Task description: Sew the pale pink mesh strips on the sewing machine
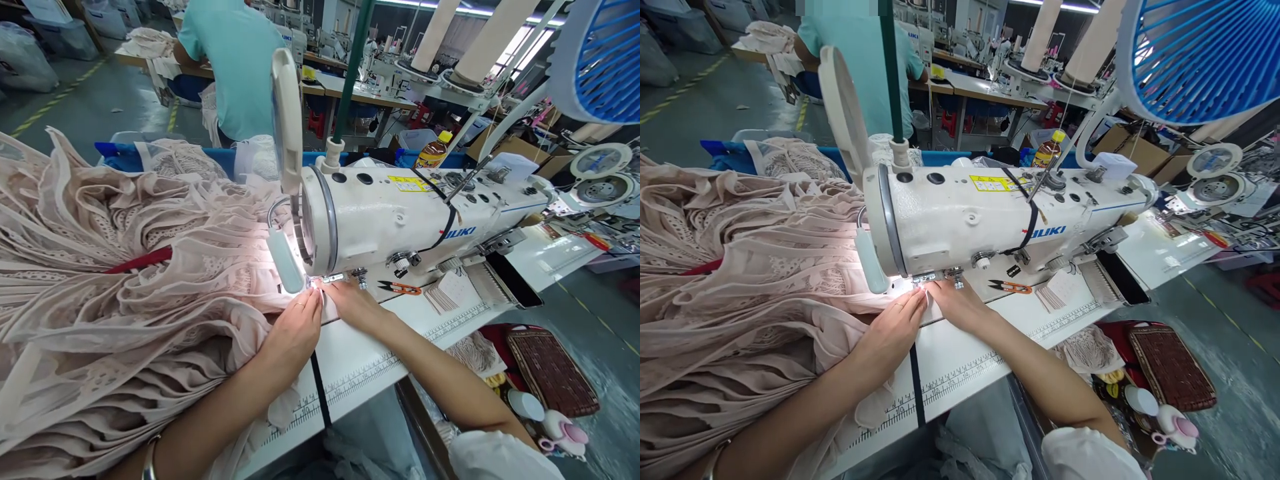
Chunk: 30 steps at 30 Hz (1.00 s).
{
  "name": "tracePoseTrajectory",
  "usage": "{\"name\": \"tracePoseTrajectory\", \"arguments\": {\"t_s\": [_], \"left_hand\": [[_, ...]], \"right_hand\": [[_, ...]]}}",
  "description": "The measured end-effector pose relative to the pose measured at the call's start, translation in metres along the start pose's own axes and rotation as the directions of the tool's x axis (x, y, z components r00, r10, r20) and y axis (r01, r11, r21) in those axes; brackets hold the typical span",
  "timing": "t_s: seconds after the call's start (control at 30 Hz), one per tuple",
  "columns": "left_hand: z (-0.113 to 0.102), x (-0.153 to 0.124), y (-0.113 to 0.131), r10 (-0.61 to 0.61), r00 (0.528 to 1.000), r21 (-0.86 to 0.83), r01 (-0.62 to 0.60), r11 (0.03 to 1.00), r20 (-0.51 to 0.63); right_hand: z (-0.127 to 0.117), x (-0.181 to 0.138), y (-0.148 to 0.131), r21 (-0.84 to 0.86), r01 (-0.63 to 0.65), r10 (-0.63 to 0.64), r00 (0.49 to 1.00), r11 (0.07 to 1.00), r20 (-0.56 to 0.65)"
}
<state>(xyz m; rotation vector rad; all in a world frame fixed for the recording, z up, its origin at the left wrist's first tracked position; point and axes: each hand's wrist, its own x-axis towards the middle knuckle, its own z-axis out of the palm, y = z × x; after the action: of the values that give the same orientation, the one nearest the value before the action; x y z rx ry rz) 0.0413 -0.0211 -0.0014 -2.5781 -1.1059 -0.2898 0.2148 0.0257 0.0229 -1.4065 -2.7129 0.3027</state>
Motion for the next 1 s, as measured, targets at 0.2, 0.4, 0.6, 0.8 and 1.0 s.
{"name": "tracePoseTrajectory", "arguments": {"t_s": [0.2,0.4,0.6,0.8,1.0], "left_hand": [[0.011,-0.001,-0.002,-0.031,0.999,-0.033,0.030,0.999,-0.044],[0.006,0.000,-0.004,-0.022,0.997,-0.006,0.021,1.000,-0.073],[0.007,0.000,-0.007,-0.023,0.996,-0.020,0.021,1.000,-0.083],[0.011,0.002,-0.008,-0.043,0.997,-0.046,0.040,0.998,-0.066],[0.010,0.000,-0.007,-0.064,0.994,-0.045,0.060,0.997,-0.088]], "right_hand": [[0.002,0.001,0.001,-0.019,-0.006,0.006,1.000,1.000,0.016],[-0.001,0.001,-0.001,-0.025,-0.006,0.006,1.000,1.000,-0.019],[-0.003,0.000,-0.001,-0.017,-0.025,0.025,1.000,1.000,0.009],[-0.003,0.001,0.000,-0.006,-0.027,0.027,1.000,1.000,0.002],[-0.009,0.001,-0.004,-0.030,-0.038,0.039,0.999,0.999,0.035]]}}
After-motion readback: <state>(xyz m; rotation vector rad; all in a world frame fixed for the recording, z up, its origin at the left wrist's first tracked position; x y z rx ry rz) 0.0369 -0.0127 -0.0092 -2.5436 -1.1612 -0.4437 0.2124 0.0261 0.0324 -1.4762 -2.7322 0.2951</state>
